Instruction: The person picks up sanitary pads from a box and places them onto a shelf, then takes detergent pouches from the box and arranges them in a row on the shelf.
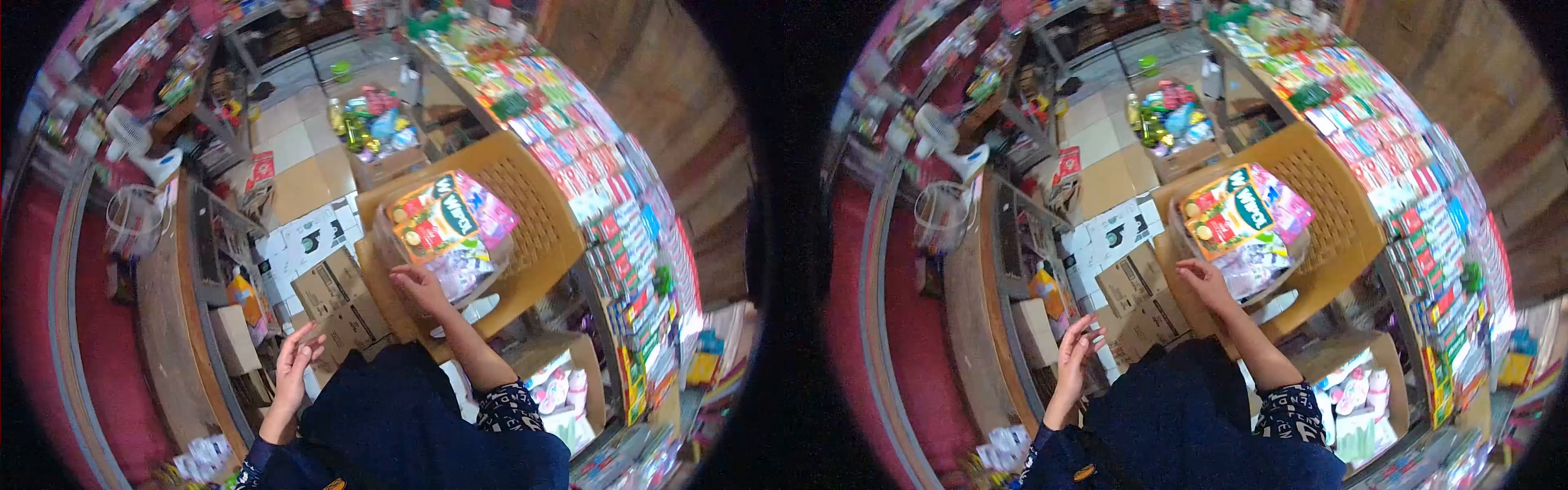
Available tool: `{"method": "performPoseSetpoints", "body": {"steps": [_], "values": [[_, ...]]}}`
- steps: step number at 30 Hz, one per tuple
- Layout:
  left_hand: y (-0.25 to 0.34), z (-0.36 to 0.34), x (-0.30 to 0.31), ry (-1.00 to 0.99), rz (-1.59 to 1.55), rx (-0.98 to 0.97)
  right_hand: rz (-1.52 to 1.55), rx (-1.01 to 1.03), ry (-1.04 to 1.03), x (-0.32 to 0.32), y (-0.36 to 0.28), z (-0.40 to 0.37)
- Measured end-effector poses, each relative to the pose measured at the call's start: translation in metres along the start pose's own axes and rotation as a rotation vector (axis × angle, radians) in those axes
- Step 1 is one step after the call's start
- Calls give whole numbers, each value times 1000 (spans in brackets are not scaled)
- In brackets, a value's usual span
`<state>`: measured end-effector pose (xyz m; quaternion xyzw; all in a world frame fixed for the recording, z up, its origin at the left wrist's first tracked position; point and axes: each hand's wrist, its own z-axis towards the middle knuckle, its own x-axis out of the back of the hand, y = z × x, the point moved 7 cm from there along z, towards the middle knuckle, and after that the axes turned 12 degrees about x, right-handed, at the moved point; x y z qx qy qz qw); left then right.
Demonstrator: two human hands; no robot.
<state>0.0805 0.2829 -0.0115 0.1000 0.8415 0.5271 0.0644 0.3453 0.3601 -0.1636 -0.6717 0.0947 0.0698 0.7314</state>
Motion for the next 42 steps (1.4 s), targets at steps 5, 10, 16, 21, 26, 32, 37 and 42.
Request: {"method": "performPoseSetpoints", "body": {"steps": [5, 10, 16, 21, 26, 32, 37, 42], "values": [[15, 35, -40, -138, 50, 31, 70, -140, 384, 80, 34, -34], [21, 59, -77, -250, 71, 58, -307, -31, 464, 148, 57, -57], [19, 70, -82, -245, 49, 87, -951, -167, 73, 181, 76, -33], [12, 73, -72, -186, 9, 97, -1143, -353, -144, 181, 112, -10], [3, 75, -65, -148, 1, 119, -1178, -503, -346, 190, 113, 7], [-3, 79, -58, -116, -29, 130, -1254, -480, -463, 211, 140, 6], [-14, 84, -59, -103, 9, 186, -1108, -263, -379, 199, 60, -1], [-29, 94, -81, -228, 17, 289, -700, -21, 202, 179, -28, -13]]}}
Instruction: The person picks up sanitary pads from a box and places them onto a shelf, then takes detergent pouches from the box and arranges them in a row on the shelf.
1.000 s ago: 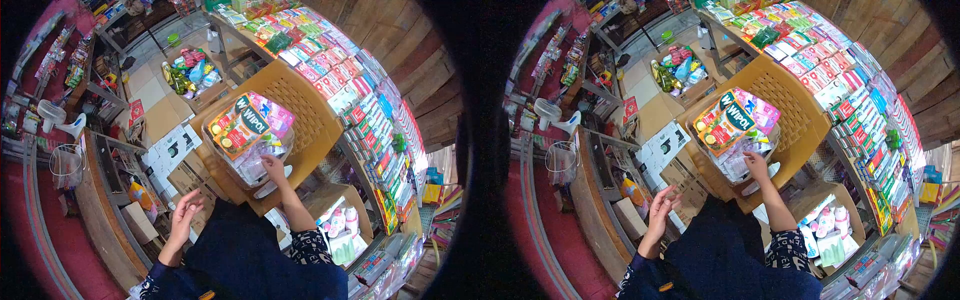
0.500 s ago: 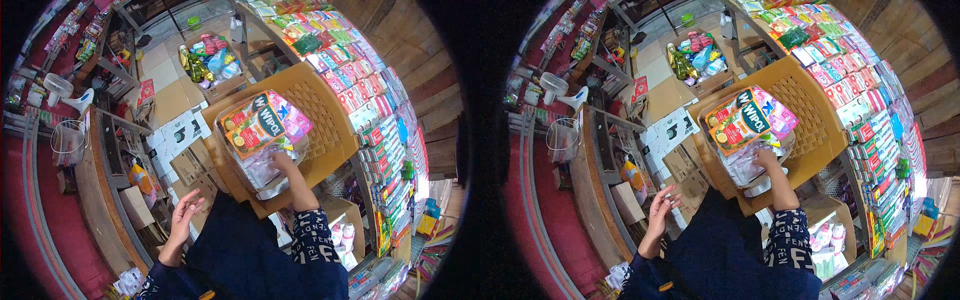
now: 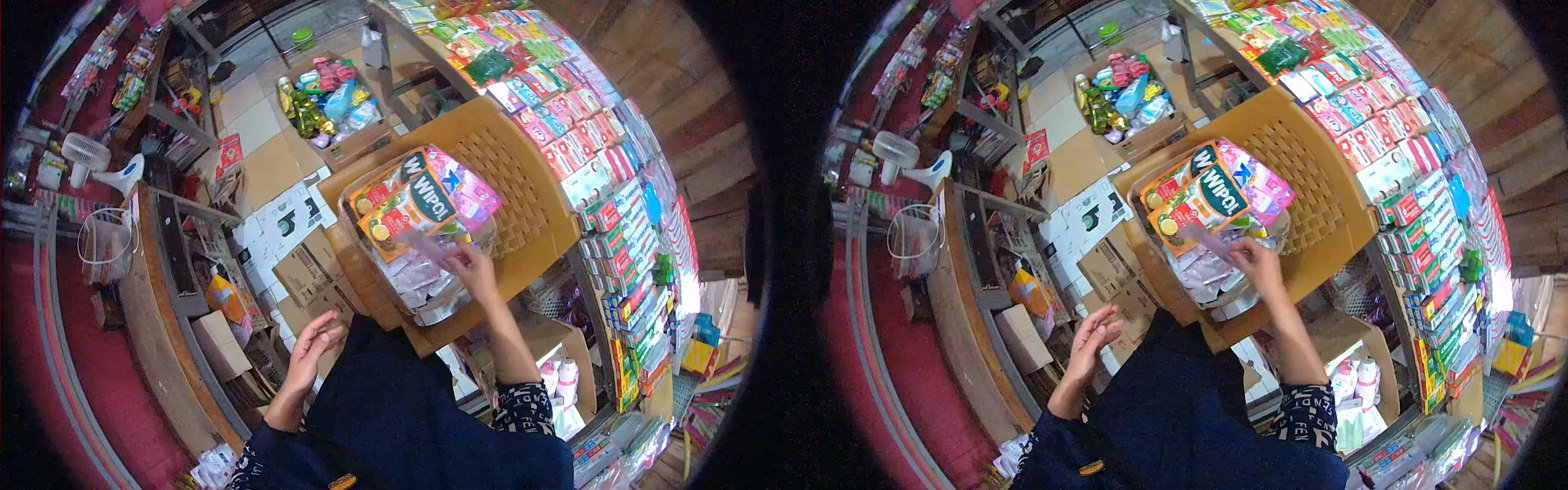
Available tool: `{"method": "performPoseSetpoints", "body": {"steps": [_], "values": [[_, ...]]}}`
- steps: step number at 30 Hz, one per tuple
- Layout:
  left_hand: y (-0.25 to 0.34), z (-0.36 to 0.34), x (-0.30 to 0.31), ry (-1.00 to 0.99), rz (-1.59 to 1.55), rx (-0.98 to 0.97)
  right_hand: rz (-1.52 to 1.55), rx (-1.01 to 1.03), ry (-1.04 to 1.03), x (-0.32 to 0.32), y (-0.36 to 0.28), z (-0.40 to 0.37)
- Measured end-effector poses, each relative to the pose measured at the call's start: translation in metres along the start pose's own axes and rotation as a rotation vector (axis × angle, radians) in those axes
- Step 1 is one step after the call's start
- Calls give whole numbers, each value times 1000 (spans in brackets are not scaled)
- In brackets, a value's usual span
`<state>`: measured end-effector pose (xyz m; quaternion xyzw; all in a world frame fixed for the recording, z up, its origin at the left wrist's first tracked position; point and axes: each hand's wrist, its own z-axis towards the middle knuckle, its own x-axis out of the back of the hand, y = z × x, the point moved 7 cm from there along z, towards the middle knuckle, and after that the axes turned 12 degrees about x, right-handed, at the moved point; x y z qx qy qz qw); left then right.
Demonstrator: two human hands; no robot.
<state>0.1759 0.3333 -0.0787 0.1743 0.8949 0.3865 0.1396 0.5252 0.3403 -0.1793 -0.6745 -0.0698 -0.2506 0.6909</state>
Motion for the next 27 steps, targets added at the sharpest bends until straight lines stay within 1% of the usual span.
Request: {"method": "performPoseSetpoints", "body": {"steps": [1, 3, 4, 7, 8, 9, 11, 12, 13, 14, 15, 16, 17, 19, 21, 22, 25, 27], "values": [[3, 2, -6, 5, -40, -2, 111, -49, 75, -3, -17, -3], [15, 2, -27, 13, -114, -3, 288, 86, 60, -22, -84, -9], [22, 3, -36, 23, -83, -25, 172, 197, 76, -38, -110, -17], [14, 10, -34, -45, -159, -105, 171, 670, -107, -89, -197, -45], [3, 17, -21, 37, -159, -108, 142, 753, -156, -105, -218, -55], [12, 15, -21, 50, -250, -47, 114, 837, -207, -116, -232, -63], [14, 9, -1, 145, -436, -59, 338, 680, -319, -117, -208, -54], [-3, 12, 14, 167, -504, -11, 450, 595, -379, -117, -190, -48], [-5, 7, 13, 157, -522, -8, 456, 361, -415, -112, -155, -31], [-5, 1, 12, 148, -543, -7, 474, 138, -218, -102, -114, -18], [-6, -4, 12, 140, -567, -12, 147, 261, -45, -83, -71, 0], [-8, -7, 12, 141, -528, -19, 35, 110, -26, -81, -12, 8], [-9, -9, 11, 129, -535, -24, -174, 23, -97, -81, 27, 13], [-13, -15, 8, 108, -552, -23, -317, -28, -261, -80, 70, 7], [-15, -21, 7, 102, -558, -36, -299, -76, -248, -94, 111, -5], [-16, -24, 8, 103, -560, -45, -289, -98, -241, -98, 116, -6], [-21, -32, 15, 121, -560, -61, -411, -226, -386, -107, 130, -5], [-27, -35, 19, 146, -562, -49, -318, -325, -476, -108, 136, -8]]}}
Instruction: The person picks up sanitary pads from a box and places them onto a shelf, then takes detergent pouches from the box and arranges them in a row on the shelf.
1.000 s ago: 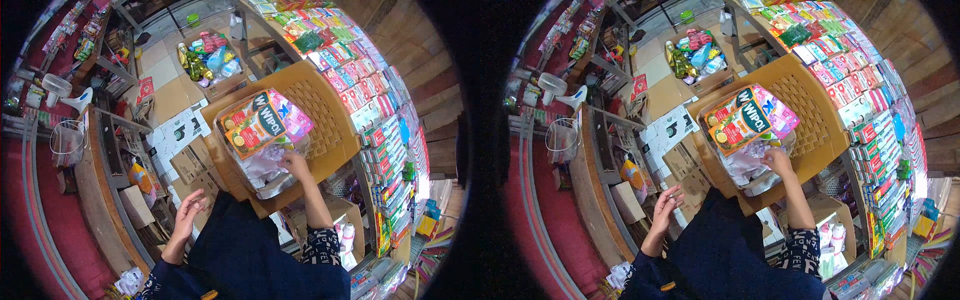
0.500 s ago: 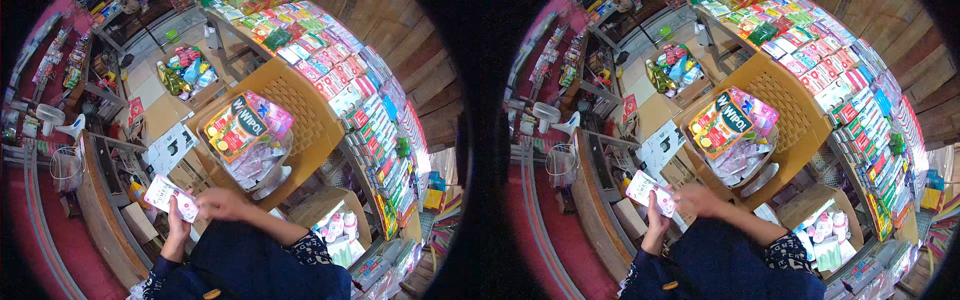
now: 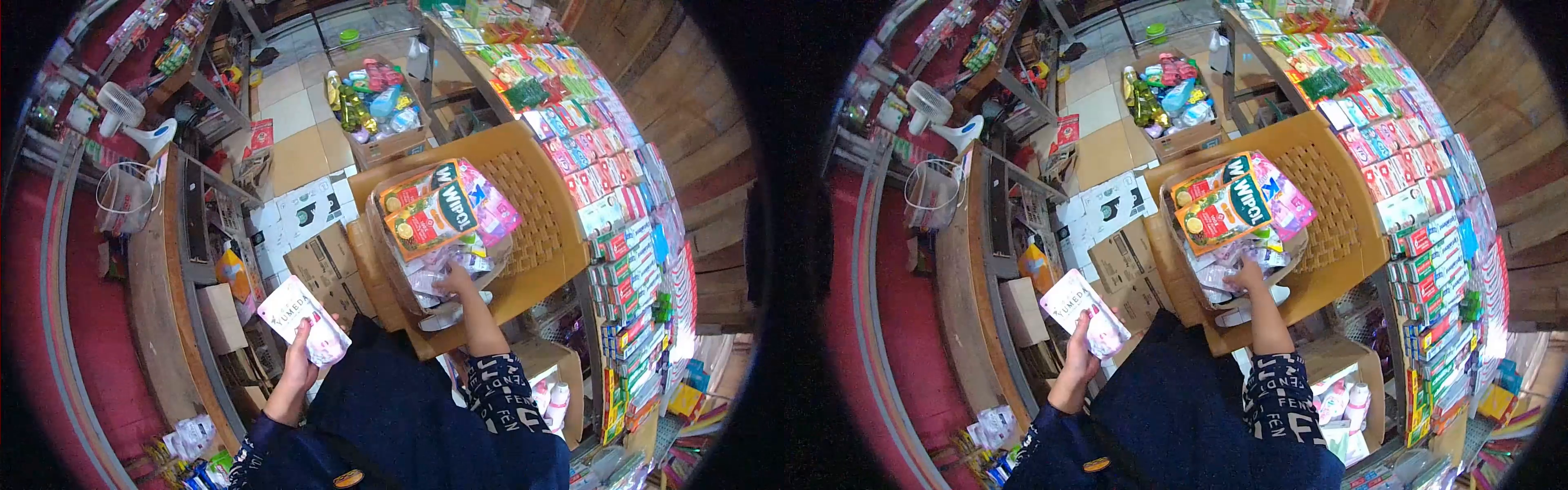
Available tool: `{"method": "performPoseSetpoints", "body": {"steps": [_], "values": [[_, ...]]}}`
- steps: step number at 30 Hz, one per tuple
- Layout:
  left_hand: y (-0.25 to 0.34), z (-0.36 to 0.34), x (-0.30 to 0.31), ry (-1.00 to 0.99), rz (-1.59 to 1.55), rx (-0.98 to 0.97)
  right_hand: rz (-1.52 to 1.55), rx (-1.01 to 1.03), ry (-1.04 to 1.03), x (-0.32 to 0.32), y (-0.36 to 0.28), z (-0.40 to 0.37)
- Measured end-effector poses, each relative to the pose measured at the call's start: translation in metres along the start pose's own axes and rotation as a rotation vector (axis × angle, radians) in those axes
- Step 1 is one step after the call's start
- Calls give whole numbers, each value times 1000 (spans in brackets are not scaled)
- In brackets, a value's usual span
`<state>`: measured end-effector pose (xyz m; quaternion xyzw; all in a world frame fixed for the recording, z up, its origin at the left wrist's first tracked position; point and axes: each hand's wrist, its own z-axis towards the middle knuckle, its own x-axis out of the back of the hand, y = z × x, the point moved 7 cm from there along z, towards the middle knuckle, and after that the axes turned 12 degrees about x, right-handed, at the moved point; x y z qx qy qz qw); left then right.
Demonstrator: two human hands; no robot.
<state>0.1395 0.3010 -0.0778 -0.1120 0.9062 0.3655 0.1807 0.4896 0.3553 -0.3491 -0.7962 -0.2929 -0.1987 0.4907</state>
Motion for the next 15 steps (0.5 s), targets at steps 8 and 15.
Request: {"method": "performPoseSetpoints", "body": {"steps": [8, 15], "values": [[-4, -12, 4, 34, -47, 12, 231, 46, -235, 9, -12, -16], [-1, -16, 3, 16, -62, 10, 518, 47, -157, 38, -31, -39]]}}
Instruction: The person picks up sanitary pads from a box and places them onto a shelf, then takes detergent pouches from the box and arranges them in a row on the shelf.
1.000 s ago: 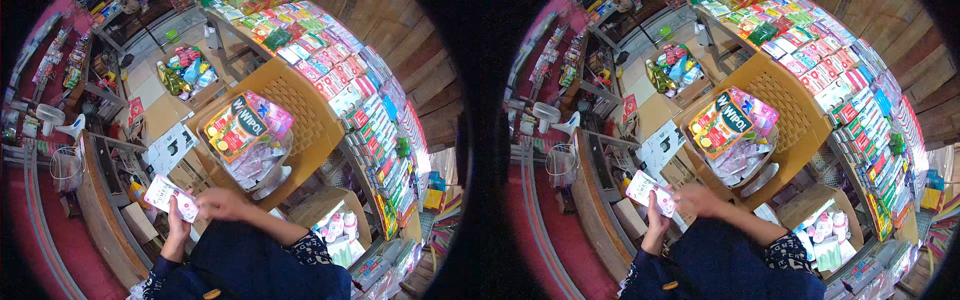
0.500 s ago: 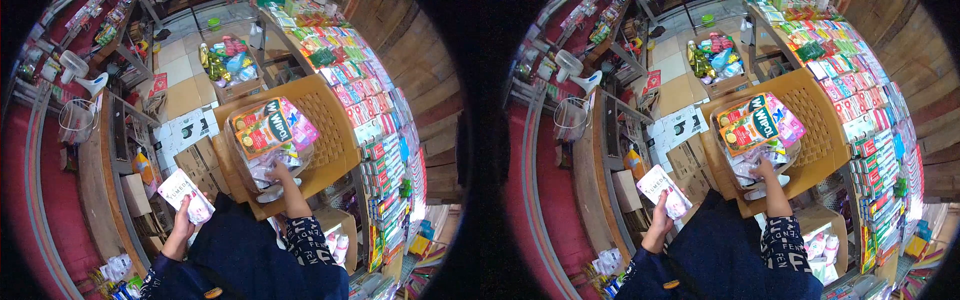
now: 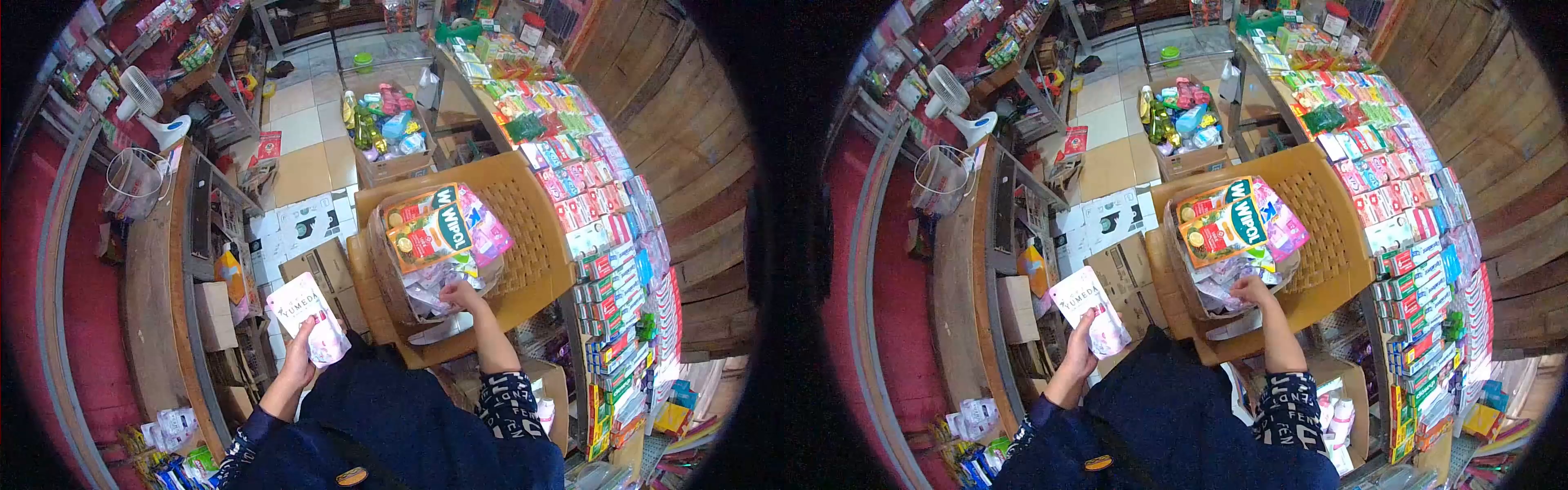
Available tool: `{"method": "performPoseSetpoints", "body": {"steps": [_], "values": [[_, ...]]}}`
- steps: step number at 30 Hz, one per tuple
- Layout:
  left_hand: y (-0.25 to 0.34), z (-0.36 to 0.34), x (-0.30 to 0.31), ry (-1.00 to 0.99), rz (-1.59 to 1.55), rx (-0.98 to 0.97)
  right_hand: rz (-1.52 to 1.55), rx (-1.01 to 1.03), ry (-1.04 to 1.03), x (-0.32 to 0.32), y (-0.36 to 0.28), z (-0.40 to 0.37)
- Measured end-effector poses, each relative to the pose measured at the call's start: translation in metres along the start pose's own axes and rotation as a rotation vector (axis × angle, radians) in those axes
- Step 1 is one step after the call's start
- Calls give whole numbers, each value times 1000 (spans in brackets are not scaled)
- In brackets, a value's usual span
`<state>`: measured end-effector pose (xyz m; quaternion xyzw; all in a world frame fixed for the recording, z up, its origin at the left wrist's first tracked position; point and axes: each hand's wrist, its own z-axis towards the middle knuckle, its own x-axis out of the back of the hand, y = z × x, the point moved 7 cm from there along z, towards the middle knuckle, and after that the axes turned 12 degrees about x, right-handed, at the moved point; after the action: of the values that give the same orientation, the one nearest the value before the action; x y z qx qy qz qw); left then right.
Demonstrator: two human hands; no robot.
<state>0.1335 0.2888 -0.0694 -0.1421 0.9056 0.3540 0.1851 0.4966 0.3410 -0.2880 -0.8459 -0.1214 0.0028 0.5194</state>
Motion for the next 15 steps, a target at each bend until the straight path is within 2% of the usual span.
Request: {"method": "performPoseSetpoints", "body": {"steps": [3, 4, 8, 11, 13, 15], "values": [[2, -4, 1, 12, -18, -14, 75, 134, 28, 18, -1, -11], [3, -5, 2, 7, -22, -16, 160, 32, 87, 21, -14, -31], [8, -17, -1, -85, -30, -3, 661, 70, 87, 15, -32, -66], [9, -20, -12, -194, -19, -4, 947, 185, -36, -37, -80, -83], [6, -21, -13, -234, -29, 0, 977, 130, -108, -85, -122, -83], [-5, -13, 0, -240, -62, 24, 1085, 67, -340, -135, -147, -79]]}}
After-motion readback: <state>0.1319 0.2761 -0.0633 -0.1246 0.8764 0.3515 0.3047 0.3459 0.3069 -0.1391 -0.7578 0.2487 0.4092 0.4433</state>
